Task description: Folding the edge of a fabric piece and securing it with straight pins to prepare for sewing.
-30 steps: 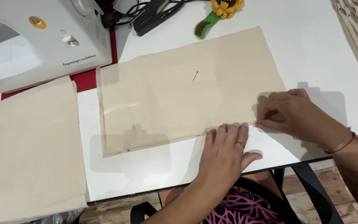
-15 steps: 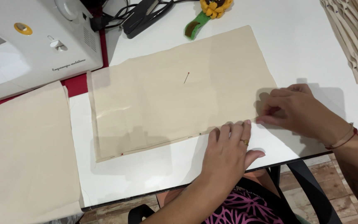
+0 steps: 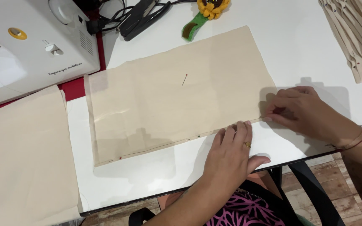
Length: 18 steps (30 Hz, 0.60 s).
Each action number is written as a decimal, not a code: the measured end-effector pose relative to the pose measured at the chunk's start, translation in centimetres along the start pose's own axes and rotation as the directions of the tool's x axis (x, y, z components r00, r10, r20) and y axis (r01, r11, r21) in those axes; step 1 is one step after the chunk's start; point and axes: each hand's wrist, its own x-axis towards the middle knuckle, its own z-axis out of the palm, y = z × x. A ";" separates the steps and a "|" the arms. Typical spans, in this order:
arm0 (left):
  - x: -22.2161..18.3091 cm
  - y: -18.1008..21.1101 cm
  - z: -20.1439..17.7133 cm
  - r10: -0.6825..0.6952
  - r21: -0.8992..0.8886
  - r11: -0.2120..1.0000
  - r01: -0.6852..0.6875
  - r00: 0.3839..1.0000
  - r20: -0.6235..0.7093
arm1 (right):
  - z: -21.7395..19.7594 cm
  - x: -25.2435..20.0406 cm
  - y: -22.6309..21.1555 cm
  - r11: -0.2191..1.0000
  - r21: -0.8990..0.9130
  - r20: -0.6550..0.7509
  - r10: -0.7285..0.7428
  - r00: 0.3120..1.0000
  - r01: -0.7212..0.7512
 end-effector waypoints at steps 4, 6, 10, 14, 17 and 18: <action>0.3 0.4 0.4 0.001 0.014 1.000 0.000 1.000 -0.015 | -0.6 0.4 -0.7 0.994 -0.055 0.042 0.095 0.995 -0.092; 0.7 0.7 0.7 -0.006 0.004 1.000 0.006 1.000 -0.001 | -0.6 0.0 -0.6 0.995 -0.010 0.017 0.100 0.995 -0.099; 1.2 1.5 0.4 0.001 0.013 1.000 -0.003 0.987 0.160 | -0.7 -0.8 0.5 0.995 0.078 -0.017 0.058 0.998 -0.057; 1.3 1.9 0.3 0.043 -0.108 0.993 -0.040 0.999 0.026 | -0.2 -1.4 2.1 0.997 0.069 -0.062 -0.019 0.998 0.023; 1.4 1.7 0.6 0.044 -0.134 0.990 -0.048 0.998 -0.034 | -0.3 -1.5 2.3 0.998 0.062 -0.033 -0.015 0.999 0.017; 1.6 1.7 0.5 0.043 -0.083 0.996 -0.045 0.999 -0.023 | -0.6 -1.5 2.1 0.997 0.071 -0.006 0.012 1.000 -0.012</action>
